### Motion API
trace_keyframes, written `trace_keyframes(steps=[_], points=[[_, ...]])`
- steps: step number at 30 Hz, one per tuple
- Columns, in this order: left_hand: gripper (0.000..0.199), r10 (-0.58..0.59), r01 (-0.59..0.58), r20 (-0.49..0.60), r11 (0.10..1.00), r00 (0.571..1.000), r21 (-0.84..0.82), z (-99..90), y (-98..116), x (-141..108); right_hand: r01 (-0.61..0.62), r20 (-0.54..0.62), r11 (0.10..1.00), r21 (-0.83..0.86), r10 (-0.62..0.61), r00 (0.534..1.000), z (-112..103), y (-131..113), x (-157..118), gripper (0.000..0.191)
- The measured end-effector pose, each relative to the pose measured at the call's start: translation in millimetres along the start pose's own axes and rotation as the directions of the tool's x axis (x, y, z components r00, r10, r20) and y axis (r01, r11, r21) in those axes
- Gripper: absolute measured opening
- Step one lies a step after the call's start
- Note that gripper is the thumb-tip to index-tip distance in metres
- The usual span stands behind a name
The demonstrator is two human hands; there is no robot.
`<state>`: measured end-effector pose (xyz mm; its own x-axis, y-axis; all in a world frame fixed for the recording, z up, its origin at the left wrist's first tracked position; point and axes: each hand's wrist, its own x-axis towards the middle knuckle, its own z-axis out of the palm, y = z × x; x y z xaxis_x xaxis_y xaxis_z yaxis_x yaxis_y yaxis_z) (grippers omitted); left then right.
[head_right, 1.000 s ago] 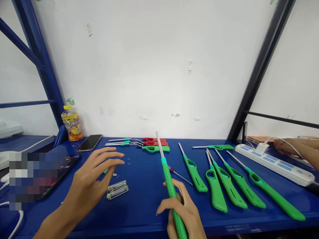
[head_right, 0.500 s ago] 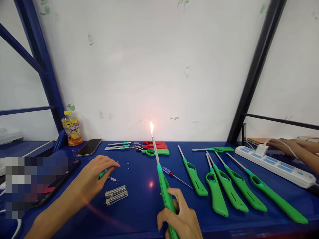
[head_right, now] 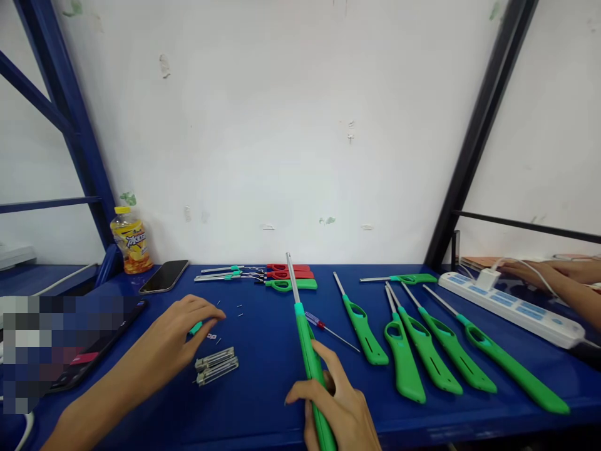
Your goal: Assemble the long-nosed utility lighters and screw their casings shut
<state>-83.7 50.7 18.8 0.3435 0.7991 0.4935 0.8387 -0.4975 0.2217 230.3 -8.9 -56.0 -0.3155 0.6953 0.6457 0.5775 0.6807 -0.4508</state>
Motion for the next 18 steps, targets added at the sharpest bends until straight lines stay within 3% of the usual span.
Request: trace_keyframes(steps=[6, 11, 18], points=[[0.03, 0.039, -0.039, 0.004, 0.999, 0.999, 0.001, -0.7, 11.6, -0.4, 0.008, -0.022, 0.999, -0.05, -0.009, 1.0, 0.0, 5.8, -1.9, 0.036], [0.031, 0.099, -0.098, -0.014, 0.995, 0.995, 0.01, 1.8, 24.3, -2.0, -0.06, -0.093, 0.997, -0.051, 0.055, 0.994, 1.3, 6.6, -5.2, 0.059], [0.033, 0.166, -0.166, -0.007, 0.983, 0.986, -0.081, 4.9, 61.6, -10.9, -0.092, -0.052, 0.995, -0.027, 0.091, 0.995, 0.9, 3.9, -5.7, 0.058]])
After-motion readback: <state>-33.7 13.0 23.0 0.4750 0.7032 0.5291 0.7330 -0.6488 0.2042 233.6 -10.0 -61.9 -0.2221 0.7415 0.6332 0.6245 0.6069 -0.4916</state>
